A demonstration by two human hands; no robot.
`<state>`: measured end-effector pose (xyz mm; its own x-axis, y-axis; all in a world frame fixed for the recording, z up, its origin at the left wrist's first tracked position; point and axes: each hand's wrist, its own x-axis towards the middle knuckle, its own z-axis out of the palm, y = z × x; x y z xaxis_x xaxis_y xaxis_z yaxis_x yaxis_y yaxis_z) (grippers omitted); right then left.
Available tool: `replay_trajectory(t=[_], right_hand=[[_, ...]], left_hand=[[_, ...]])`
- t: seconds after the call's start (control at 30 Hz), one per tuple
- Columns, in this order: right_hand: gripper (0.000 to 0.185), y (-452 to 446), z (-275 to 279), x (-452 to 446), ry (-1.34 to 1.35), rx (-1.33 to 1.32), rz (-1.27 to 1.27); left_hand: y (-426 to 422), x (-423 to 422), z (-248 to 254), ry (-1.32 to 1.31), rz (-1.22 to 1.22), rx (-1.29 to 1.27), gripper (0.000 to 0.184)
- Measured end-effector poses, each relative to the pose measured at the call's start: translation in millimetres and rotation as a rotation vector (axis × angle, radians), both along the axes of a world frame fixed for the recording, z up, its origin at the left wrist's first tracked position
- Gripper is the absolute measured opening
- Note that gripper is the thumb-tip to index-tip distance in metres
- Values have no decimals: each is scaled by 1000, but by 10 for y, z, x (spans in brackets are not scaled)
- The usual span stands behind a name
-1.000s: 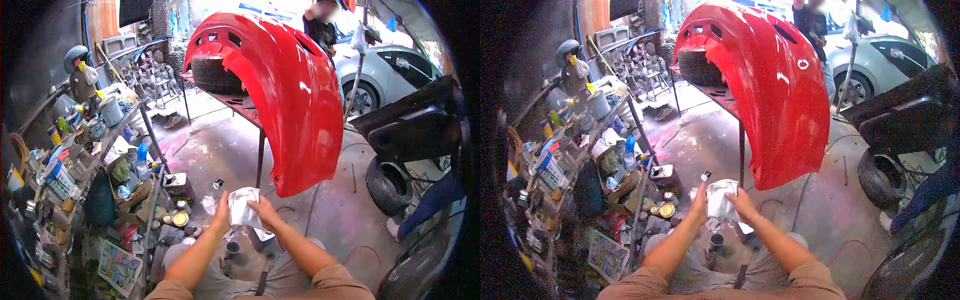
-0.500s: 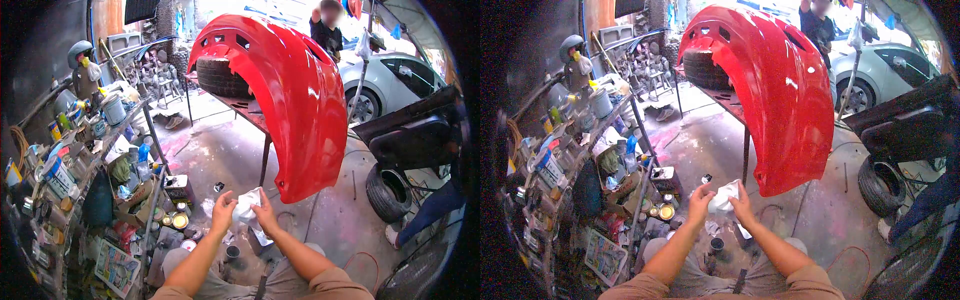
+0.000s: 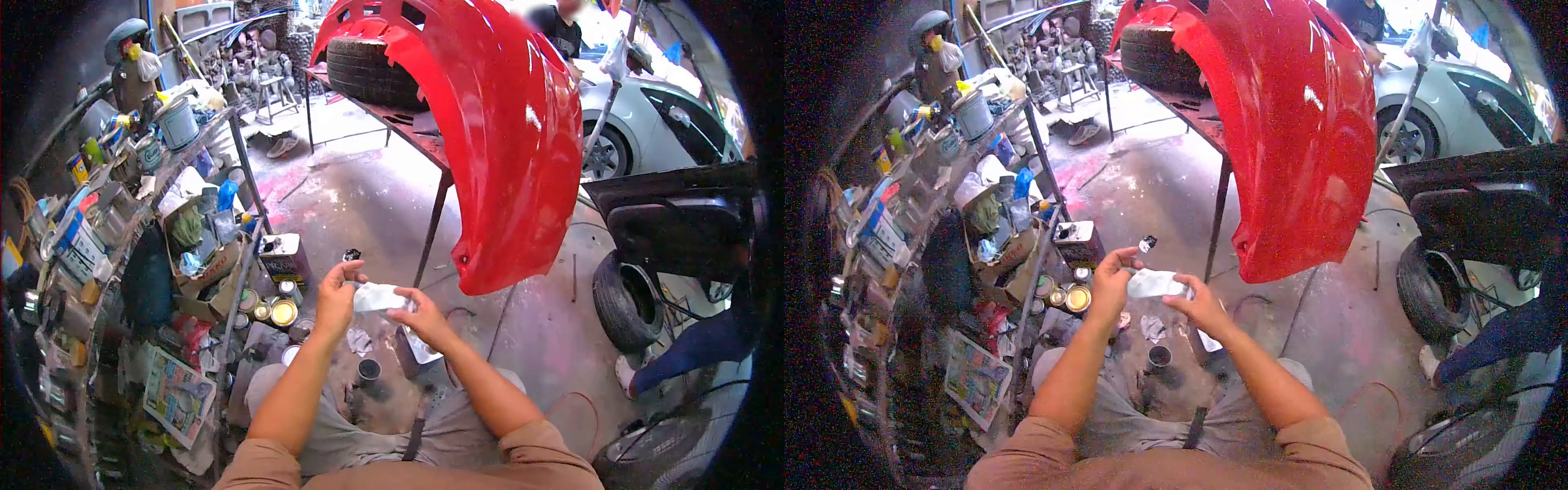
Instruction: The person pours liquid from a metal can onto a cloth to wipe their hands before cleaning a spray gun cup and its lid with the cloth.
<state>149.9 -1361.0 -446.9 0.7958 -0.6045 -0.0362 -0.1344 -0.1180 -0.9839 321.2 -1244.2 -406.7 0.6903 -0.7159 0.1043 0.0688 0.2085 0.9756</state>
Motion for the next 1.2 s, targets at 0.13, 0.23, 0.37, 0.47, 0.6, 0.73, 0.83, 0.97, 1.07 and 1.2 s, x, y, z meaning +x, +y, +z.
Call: replay_trajectory(t=[0.13, 0.23, 0.37, 0.47, 0.6, 0.73, 0.83, 0.97, 1.07, 1.2], right_hand=[[40, -95, -119, 21, 231, -53, 94], [29, -60, -75, 19, 21, -145, 75], [26, -82, 114, -22, -102, -158, 98], [23, -70, 224, -48, -8, 408, 29], [26, -169, 71, -8, -155, 579, -44], [23, -210, 81, -27, -153, 557, -83], [26, -222, -29, -46, -108, 459, -54], [33, -176, -109, -63, -240, 581, -14], [35, -233, -126, -102, -251, 610, 84], [33, -264, -84, -188, -144, 499, -50]], left_hand=[[-6, 95, -11, 53, 35, -72, 49], [5, 153, -20, 116, -16, -12, 50], [-10, 121, -74, 225, -87, 1, 49], [-20, 169, -138, 273, -105, 100, 41], [-60, 155, -194, 138, -33, 326, 43], [-182, 227, -574, -435, 188, 463, 53], [-190, 61, -376, -363, 0, 186, 58], [-231, -297, -522, -499, -269, 183, 55], [-234, -435, -525, -161, -337, 260, 42], [-407, -309, -821, -216, -155, 186, 36]])
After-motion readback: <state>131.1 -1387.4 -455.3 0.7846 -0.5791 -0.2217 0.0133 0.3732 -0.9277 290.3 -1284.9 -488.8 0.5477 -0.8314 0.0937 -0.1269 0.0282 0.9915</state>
